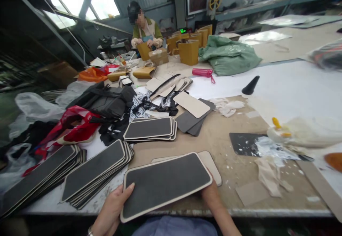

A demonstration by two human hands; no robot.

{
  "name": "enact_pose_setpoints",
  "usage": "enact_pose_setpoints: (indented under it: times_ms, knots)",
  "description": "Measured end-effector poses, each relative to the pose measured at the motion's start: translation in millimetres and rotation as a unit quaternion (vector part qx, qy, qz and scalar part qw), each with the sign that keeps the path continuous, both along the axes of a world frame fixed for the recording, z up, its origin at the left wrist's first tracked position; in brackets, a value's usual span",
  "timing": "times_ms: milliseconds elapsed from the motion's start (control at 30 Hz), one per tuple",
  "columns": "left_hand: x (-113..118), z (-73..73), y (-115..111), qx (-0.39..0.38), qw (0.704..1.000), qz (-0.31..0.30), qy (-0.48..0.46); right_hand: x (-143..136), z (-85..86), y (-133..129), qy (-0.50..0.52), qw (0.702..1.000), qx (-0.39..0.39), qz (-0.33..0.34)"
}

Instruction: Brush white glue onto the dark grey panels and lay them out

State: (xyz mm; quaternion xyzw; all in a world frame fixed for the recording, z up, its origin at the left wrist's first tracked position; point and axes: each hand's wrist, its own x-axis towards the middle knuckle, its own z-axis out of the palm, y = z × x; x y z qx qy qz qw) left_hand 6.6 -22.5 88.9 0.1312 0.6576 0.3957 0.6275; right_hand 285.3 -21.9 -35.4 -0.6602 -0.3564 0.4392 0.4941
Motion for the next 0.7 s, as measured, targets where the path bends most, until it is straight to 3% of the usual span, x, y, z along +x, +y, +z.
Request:
enact_pose_setpoints:
  times_ms: [100, 233, 300, 467, 567, 700]
  knots:
    - [-7, -7.5, 3, 0.018, 1.000, -0.004, -0.020, 7, 14.8, 4, 0.162, 0.985, -0.066, 0.002]
    - [-13, -16.2, 10, 0.052, 0.998, -0.033, -0.033, 13, 31.2, 8, 0.384, 0.904, -0.178, 0.060]
    - [-18, -19.4, 16, 0.069, 0.996, -0.050, -0.035, 10, 32.8, 10, 0.376, 0.897, -0.217, 0.081]
    - [-43, -23.6, 49, 0.119, 0.989, -0.076, -0.032, -12, 31.0, 39, 0.273, 0.926, -0.236, 0.116]
    - [-63, -22.6, 90, 0.135, 0.989, -0.066, -0.013, -31, 42.9, 81, 0.230, 0.939, -0.202, 0.157]
    - [-94, -23.4, 162, 0.157, 0.984, -0.052, 0.063, -65, 65.5, 151, 0.149, 0.964, -0.132, 0.175]
